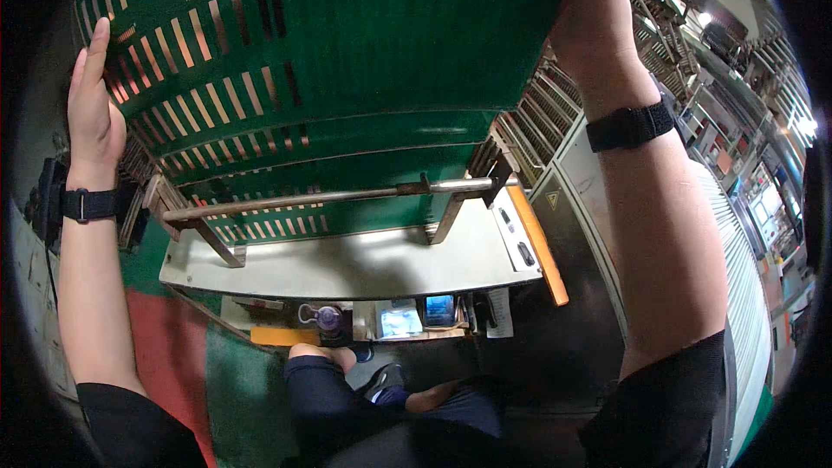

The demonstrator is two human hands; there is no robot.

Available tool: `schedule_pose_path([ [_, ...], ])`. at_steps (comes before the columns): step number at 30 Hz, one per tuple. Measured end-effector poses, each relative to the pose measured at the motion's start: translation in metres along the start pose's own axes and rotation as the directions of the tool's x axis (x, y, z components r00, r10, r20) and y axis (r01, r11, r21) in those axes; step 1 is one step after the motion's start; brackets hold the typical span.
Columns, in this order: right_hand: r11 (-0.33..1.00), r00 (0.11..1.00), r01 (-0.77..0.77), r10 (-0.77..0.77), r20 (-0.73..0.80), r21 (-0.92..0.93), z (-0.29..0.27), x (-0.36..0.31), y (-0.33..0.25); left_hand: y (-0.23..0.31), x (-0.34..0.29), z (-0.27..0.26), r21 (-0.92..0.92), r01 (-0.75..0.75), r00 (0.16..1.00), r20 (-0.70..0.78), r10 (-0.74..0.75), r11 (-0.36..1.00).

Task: Manually loading green circuit boards into a holding rack and feeding them onto a conveyor machine.

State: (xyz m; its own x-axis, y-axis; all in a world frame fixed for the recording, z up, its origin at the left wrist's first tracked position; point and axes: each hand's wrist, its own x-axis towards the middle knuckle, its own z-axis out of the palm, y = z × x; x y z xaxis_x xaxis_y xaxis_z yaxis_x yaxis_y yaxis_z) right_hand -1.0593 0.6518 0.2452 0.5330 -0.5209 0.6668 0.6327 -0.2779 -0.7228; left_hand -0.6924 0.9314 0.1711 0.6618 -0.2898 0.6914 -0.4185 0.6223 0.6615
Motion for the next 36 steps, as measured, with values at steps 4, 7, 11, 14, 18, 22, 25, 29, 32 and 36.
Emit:
schedule_pose_path([
  [4,1.000,1.000,-0.009,0.008,0.025,0.027,-0.006,-0.005,0.006,0.003,-0.004,0.009,0.025,0.026,0.998,0.049,-0.027,0.999],
  [7,0.999,1.000,-0.004,0.003,-0.013,-0.035,-0.018,-0.012,0.012,0.006,-0.013,0.021,0.070,-0.006,1.000,0.016,0.005,0.998],
  [11,1.000,1.000,0.015,-0.015,0.002,-0.025,-0.035,-0.014,0.029,0.016,-0.023,0.034,0.121,-0.107,0.987,0.132,0.091,0.987],
  [14,0.993,0.993,0.068,-0.058,-0.105,0.093,-0.047,-0.012,0.047,0.021,-0.028,0.039,0.196,-0.145,0.989,0.070,0.133,0.970],
  [18,0.958,0.971,0.189,-0.215,-0.105,-0.214,-0.064,-0.013,0.059,0.020,-0.035,0.041,0.258,-0.141,0.990,0.062,0.129,0.956],
  [22,1.000,0.991,0.011,-0.009,-0.137,0.019,-0.069,-0.021,0.062,0.012,-0.039,0.041,0.232,-0.123,0.989,0.111,0.100,0.965],
  [25,0.999,0.998,-0.030,0.031,-0.054,0.027,-0.066,-0.031,0.062,0.001,-0.042,0.042,0.163,-0.183,0.982,0.082,0.171,0.969],
  [29,0.987,0.987,-0.068,0.088,-0.132,0.146,-0.061,-0.035,0.062,-0.009,-0.047,0.035,0.122,-0.240,0.964,0.150,0.222,0.963],
  [32,0.980,0.994,-0.107,0.110,-0.009,0.169,-0.061,-0.034,0.061,-0.011,-0.057,0.025,0.102,-0.176,0.979,0.122,0.163,0.979],
  [36,0.994,0.992,-0.102,0.104,-0.075,0.041,-0.062,-0.030,0.065,-0.010,-0.062,0.020,0.046,-0.087,0.990,0.115,0.081,0.995],
])
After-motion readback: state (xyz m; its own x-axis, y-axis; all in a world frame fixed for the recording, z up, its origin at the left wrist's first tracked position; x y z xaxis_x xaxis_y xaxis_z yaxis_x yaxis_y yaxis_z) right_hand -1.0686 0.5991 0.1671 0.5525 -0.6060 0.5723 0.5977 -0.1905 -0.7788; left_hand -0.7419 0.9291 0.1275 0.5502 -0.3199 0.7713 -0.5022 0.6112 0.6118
